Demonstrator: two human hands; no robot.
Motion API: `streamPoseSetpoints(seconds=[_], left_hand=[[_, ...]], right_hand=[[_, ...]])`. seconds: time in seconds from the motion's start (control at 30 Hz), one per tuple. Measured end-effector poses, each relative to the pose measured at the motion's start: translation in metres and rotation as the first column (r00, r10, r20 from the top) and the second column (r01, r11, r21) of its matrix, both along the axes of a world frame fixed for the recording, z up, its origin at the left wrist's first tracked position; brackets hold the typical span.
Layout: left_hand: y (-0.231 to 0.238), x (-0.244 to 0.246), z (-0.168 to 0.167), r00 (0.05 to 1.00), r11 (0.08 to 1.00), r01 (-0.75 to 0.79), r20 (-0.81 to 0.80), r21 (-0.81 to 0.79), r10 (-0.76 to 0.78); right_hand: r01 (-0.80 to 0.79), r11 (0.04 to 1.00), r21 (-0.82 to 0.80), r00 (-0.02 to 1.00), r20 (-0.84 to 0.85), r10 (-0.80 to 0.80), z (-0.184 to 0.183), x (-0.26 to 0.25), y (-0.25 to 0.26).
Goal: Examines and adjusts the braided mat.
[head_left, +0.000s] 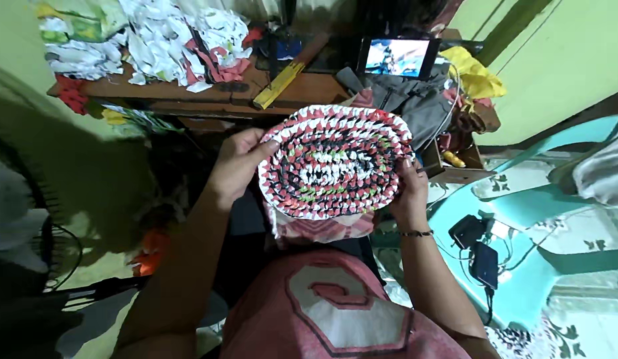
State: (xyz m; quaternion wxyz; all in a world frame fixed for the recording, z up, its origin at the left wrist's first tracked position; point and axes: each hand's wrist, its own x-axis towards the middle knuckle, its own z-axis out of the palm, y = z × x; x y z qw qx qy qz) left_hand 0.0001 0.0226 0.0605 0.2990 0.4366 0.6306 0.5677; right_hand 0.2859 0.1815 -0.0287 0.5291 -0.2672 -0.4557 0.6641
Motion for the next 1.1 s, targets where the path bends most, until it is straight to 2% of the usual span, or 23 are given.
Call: streamPoseSetpoints(seconds=[0.13,0.27,0.47,0.57,0.67,0.77,0.83,0.9,1.0,1.1], left_hand=[[0.014,-0.017,0.057,0.983,0.983,0.063,-0.180,0.173,-0.031],[0.022,-0.022,0.103,0.983,0.977,0.035,-0.185,0.208,0.004],[0.018,-0.026,0.149,0.973,0.974,0.131,-0.213,0.182,-0.091],[0.012,-0.023,0.163,0.947,0.975,0.171,-0.296,0.141,-0.123],[0.009,-0.020,0.168,0.923,0.976,0.188,-0.357,0.105,-0.140],[0.015,-0.017,0.157,0.909,0.967,0.249,-0.357,0.055,-0.214],[0.028,-0.016,0.133,0.896,0.943,0.333,-0.305,-0.016,-0.322],[0.047,-0.012,0.094,0.882,0.907,0.407,-0.213,-0.105,-0.420],[0.075,-0.002,0.026,0.853,0.851,0.459,-0.142,-0.257,-0.503],[0.092,0.003,-0.014,0.854,0.830,0.467,-0.088,-0.304,-0.513]], right_hand=[[-0.043,0.992,0.122,0.998,-0.047,0.050,0.040,-0.009,0.004],[-0.070,0.984,0.164,0.989,-0.116,0.090,0.061,-0.016,0.001],[-0.184,0.956,0.227,0.964,-0.147,0.220,0.060,-0.006,-0.025],[-0.248,0.942,0.226,0.942,-0.170,0.288,0.054,0.005,-0.043],[-0.313,0.901,0.301,0.917,-0.150,0.368,0.045,0.016,-0.051],[-0.340,0.869,0.359,0.911,-0.103,0.399,0.034,0.022,-0.043],[-0.358,0.870,0.338,0.919,-0.040,0.393,0.025,0.023,-0.029],[-0.387,0.878,0.283,0.922,0.110,0.371,0.012,0.022,-0.017],[-0.394,0.914,0.095,0.885,0.309,0.349,-0.009,0.016,-0.012],[-0.345,0.939,0.004,0.893,0.310,0.327,-0.018,0.014,-0.009]])
